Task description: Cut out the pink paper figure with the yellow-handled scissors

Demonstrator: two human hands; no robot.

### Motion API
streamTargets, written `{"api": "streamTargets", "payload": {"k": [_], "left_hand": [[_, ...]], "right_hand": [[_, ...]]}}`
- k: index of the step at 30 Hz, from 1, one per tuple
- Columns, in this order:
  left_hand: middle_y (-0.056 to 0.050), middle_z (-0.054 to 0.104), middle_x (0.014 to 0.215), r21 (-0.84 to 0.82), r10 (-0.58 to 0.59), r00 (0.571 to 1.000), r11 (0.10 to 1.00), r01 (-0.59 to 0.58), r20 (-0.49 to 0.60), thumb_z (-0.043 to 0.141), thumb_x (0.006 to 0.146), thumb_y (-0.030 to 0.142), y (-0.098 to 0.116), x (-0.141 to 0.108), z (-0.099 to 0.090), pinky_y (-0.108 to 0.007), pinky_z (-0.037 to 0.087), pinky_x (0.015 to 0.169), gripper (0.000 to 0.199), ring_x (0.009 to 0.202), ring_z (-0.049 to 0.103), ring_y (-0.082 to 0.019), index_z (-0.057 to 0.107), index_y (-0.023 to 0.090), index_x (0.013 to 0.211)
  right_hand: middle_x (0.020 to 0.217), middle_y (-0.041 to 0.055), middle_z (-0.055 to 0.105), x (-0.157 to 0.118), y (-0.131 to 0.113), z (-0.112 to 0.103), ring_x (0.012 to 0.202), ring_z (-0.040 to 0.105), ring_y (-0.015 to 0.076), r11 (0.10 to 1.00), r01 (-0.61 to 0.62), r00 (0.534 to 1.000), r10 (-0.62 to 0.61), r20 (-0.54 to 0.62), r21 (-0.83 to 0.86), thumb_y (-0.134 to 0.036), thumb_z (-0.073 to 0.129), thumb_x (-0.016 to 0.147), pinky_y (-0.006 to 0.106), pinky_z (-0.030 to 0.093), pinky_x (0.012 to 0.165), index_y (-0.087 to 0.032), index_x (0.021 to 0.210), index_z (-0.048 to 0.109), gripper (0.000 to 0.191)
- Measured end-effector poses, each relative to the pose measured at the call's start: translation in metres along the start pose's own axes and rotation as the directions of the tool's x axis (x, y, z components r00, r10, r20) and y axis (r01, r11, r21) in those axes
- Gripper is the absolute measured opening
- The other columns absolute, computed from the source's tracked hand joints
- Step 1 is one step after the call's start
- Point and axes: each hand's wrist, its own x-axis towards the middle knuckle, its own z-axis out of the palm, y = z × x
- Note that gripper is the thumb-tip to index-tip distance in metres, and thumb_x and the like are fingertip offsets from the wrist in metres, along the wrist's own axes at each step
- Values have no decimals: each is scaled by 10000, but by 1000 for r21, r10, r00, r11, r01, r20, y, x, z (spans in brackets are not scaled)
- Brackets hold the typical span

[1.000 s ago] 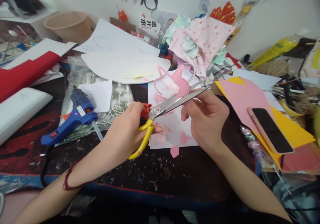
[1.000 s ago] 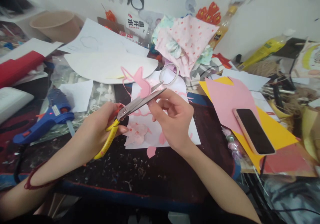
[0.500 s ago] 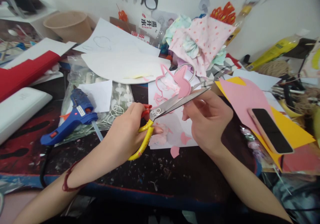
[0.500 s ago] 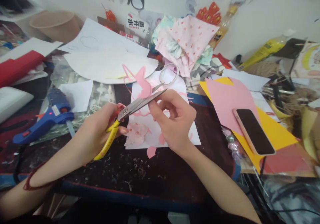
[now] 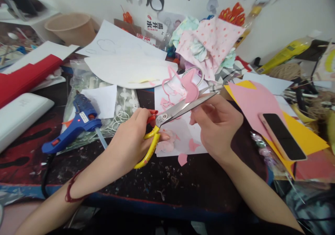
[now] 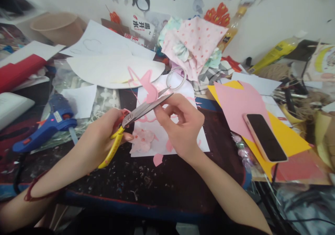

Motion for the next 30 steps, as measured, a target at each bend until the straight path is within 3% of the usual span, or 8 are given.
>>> {"api": "streamTargets", "payload": {"k": [5,9,16,30], "left_hand": [[-43,590,866,12,30,999,999,-30,-39,558,872,499,-1,0,0,-313,394,615,314,684,531,-181,438,214,928],[-34,560,824,6,31,999,1000,-31,-42,539,868,501,-3,0,-1,-313,371,591,313,640,490,-172,439,209,923],[-38,571,828,-26,17,999,1000,-17,-28,557,845,510,-2,2,-1,-313,377,603,329,669,522,-178,439,209,907],[-7,553,812,0,27,998,1000,-27,-48,569,847,516,-3,1,2,-287,371,586,340,630,481,-149,393,225,852]], "right_hand": [[773,-50,649,4,3,-4,507,511,53,997,-7,999,4,32,82,-72,688,773,246,423,444,-238,886,739,207],[704,-59,616,5,3,-6,481,503,53,998,-12,999,9,47,67,-111,703,787,240,429,434,-237,851,740,147],[707,-52,623,6,2,-6,480,512,55,996,-26,998,20,64,90,-86,696,787,236,422,417,-238,836,749,168],[691,-66,632,0,4,1,437,493,43,986,-60,998,61,-3,153,-91,701,770,235,387,391,-253,827,755,181]]}}
